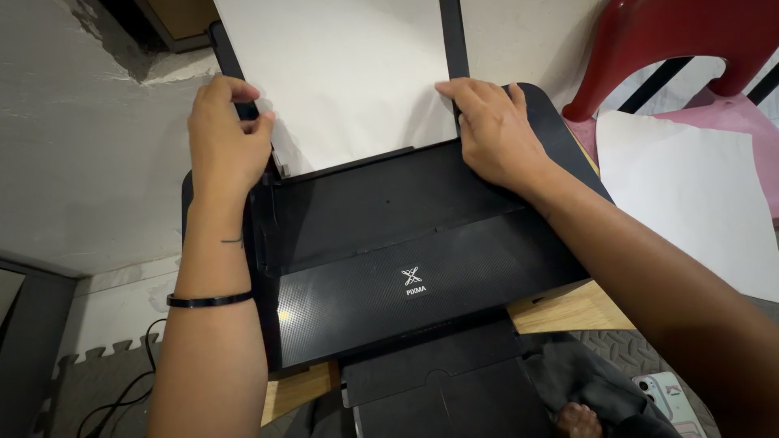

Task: The person repeatedly picks up sheets of white paper from a nearby stack and places them into the top input tray of a Pigma printer. They align each sheet before insertion and continue this process for the duration of the clip.

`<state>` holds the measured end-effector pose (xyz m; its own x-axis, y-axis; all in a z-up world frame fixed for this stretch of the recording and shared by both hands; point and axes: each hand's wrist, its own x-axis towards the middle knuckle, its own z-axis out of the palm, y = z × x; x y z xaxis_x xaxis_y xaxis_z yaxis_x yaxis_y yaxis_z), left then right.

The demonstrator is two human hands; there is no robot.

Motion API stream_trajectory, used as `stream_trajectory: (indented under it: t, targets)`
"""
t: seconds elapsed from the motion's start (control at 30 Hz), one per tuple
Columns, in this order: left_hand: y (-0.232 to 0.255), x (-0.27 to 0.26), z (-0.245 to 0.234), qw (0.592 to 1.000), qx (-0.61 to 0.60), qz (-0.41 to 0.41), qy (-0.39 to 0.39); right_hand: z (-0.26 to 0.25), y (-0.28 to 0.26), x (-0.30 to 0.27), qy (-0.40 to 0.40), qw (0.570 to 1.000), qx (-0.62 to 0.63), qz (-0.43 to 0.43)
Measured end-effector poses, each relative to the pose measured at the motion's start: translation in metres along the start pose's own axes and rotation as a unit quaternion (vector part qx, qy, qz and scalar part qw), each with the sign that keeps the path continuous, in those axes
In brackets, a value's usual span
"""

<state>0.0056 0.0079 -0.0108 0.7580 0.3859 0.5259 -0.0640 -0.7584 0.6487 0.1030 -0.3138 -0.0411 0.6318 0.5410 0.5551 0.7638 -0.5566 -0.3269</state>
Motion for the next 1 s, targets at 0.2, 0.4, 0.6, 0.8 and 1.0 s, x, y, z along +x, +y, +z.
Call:
stream_trajectory:
  t: [0.2, 0.4, 0.6, 0.8, 1.0]
  targets:
    - [0.006, -0.001, -0.001, 0.997, 0.037, -0.044, -0.053, 0.007, 0.008, -0.002, 0.005, 0.999, -0.035, 0.001]
    - [0.03, -0.011, 0.005, 0.985, 0.093, 0.149, 0.009, -0.015, 0.022, 0.004, 0.027, 0.991, 0.115, 0.054]
    - [0.079, -0.034, 0.024, 0.962, 0.015, 0.269, -0.042, -0.089, 0.052, -0.049, -0.013, 0.999, -0.014, 0.049]
    - [0.123, -0.064, 0.045, 0.923, -0.087, 0.319, -0.198, -0.14, 0.089, -0.137, -0.167, 0.965, -0.098, 0.177]
    - [0.131, -0.068, 0.051, 0.919, -0.063, 0.316, -0.226, -0.13, 0.114, -0.183, -0.228, 0.934, -0.101, 0.256]
